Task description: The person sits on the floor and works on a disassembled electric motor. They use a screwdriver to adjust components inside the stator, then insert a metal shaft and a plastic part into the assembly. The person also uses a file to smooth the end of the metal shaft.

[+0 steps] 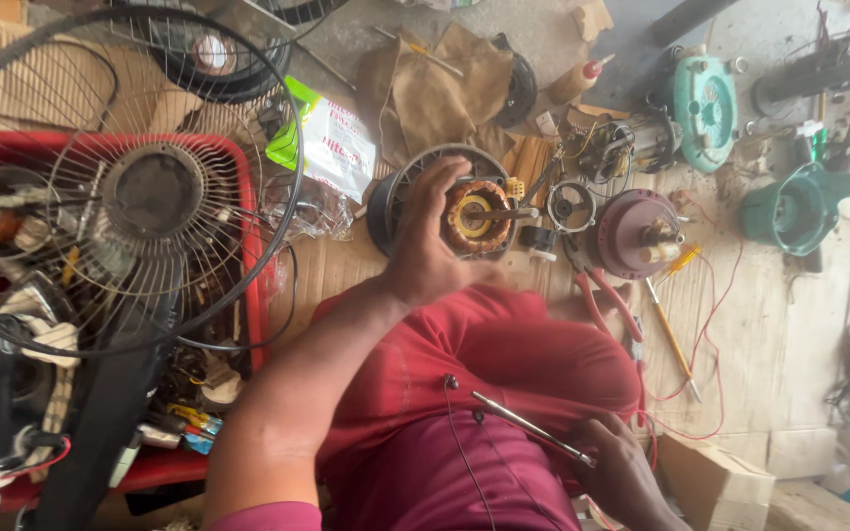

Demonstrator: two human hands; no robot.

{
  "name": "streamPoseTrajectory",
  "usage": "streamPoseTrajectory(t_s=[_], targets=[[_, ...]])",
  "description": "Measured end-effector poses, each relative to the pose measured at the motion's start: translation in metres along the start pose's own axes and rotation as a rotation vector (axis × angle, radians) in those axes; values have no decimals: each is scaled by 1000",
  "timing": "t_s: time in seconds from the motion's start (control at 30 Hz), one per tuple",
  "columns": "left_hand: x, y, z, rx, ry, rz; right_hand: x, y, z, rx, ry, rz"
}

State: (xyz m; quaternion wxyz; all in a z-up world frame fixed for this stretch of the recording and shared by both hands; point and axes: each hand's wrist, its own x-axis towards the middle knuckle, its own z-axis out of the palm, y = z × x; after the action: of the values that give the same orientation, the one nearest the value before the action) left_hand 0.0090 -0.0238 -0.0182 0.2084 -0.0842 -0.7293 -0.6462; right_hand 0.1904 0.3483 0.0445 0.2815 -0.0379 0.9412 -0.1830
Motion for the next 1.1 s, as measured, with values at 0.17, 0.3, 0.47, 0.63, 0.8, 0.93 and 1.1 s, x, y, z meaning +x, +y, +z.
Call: streamPoseTrajectory(t_s=[0.17,0.3,0.47,0.63,0.8,0.93,1.1], targets=[[-2,0,-9,37,-55,-36,6,-11,-2,-37,69,17],[-2,4,5,105,2,-40,5,-5,1,-8,109,-111],[-2,3,27,140,223,-22,4,29,13,17,53,-68],[-2,1,29,149,201,-64,14,77,-14,-108,-267,-37],[-1,4,25,164,173,-76,41,104,-79,882,-289,469],[-1,3,26,179,184,-79,60,69,-104,1092,-171,44],[4,5,23,176,194,-40,152,-9,-113,80,-450,-1023]])
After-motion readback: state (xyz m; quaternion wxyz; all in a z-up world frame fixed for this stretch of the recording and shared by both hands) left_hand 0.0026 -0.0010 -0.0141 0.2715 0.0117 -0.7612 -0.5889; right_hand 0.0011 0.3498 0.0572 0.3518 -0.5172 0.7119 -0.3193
